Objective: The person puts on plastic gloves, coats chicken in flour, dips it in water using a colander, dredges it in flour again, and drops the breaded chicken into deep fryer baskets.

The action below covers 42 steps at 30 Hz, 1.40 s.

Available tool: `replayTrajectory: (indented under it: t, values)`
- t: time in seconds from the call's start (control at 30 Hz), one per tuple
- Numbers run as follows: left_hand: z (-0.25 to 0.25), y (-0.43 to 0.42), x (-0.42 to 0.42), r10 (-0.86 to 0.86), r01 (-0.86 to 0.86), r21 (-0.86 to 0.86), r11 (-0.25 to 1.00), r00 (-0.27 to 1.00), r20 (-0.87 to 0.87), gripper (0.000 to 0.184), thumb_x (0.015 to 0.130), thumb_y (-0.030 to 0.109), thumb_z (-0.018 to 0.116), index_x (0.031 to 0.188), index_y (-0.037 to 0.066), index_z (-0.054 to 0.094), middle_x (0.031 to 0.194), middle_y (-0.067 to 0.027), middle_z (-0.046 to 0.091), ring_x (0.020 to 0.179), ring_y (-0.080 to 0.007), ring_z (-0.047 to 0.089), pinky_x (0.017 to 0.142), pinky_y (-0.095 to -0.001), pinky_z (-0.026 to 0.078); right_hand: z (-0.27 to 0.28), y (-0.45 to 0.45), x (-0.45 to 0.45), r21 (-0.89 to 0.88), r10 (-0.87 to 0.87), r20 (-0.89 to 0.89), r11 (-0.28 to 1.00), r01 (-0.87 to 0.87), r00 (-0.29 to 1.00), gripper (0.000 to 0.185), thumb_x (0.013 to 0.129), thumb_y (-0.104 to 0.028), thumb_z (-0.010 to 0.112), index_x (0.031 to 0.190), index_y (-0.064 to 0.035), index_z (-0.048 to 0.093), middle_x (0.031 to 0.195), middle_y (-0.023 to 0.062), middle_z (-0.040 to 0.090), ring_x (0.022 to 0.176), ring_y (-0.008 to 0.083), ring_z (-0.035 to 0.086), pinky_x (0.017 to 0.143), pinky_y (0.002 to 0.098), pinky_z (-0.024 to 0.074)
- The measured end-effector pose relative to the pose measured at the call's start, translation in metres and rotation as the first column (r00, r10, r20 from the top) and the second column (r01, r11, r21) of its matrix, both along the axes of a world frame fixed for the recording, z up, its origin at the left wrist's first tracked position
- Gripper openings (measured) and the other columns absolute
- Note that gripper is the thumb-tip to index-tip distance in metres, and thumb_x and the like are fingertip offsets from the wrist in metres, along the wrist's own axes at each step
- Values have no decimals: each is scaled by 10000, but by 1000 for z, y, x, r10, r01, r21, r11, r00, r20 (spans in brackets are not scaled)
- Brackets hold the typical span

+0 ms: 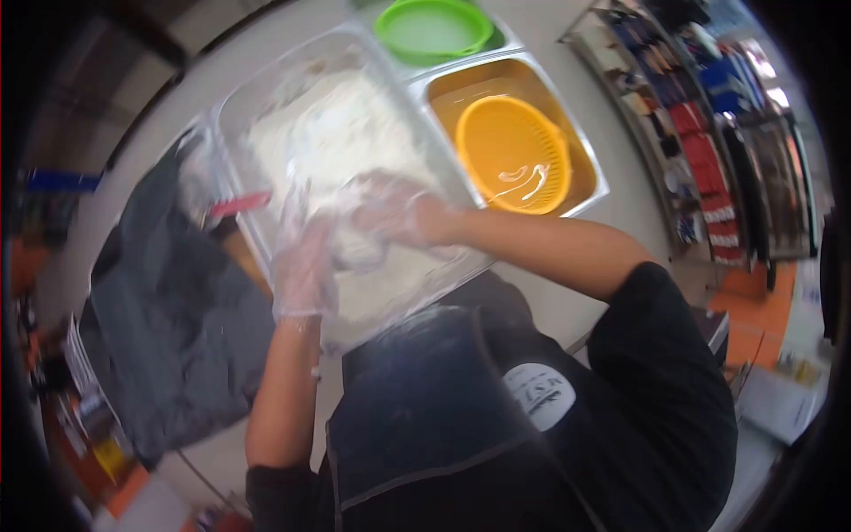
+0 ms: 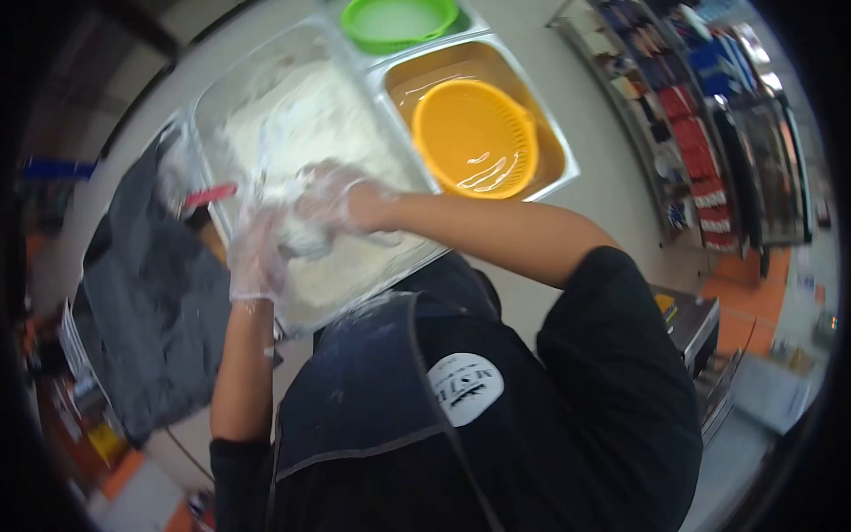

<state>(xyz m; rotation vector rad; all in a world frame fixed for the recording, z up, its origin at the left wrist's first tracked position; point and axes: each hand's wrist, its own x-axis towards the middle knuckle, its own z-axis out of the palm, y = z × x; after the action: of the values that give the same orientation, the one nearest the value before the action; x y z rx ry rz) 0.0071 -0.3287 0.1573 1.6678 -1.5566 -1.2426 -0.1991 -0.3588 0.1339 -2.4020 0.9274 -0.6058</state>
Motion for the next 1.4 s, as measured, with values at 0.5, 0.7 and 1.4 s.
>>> replayTrajectory:
  t: [0.5,0.7,1.4]
  values:
    - [-134,-23,-24,219,-160,715,681,976,10,709,984,512,371,1471,-3,374,1493,-180,438,1369,-294,411,1117,-387,315,-141,13,5,910,-521,-309,82,406,796,481,959,-408,494,1288,-64,566,1241,176,595,1086,291,574,919,437,449]
    - [-62,-9,-40,487,-208,758,618,858,-161,467,983,374,422,1232,8,572,1318,-180,541,1152,-285,526,1034,-416,376,-47,21,17,910,-539,-285,109,401,793,558,975,-425,418,1321,-7,549,1377,206,524,1241,308,498,1020,438,393]
    - [-50,16,7,385,-122,615,779,868,-315,517,913,411,522,1259,35,600,1332,-118,573,1244,-252,509,1069,-435,332,-53,9,-5,670,-408,-133,635,385,903,423,996,-370,444,1169,-15,595,1131,149,628,1065,270,603,918,406,480]
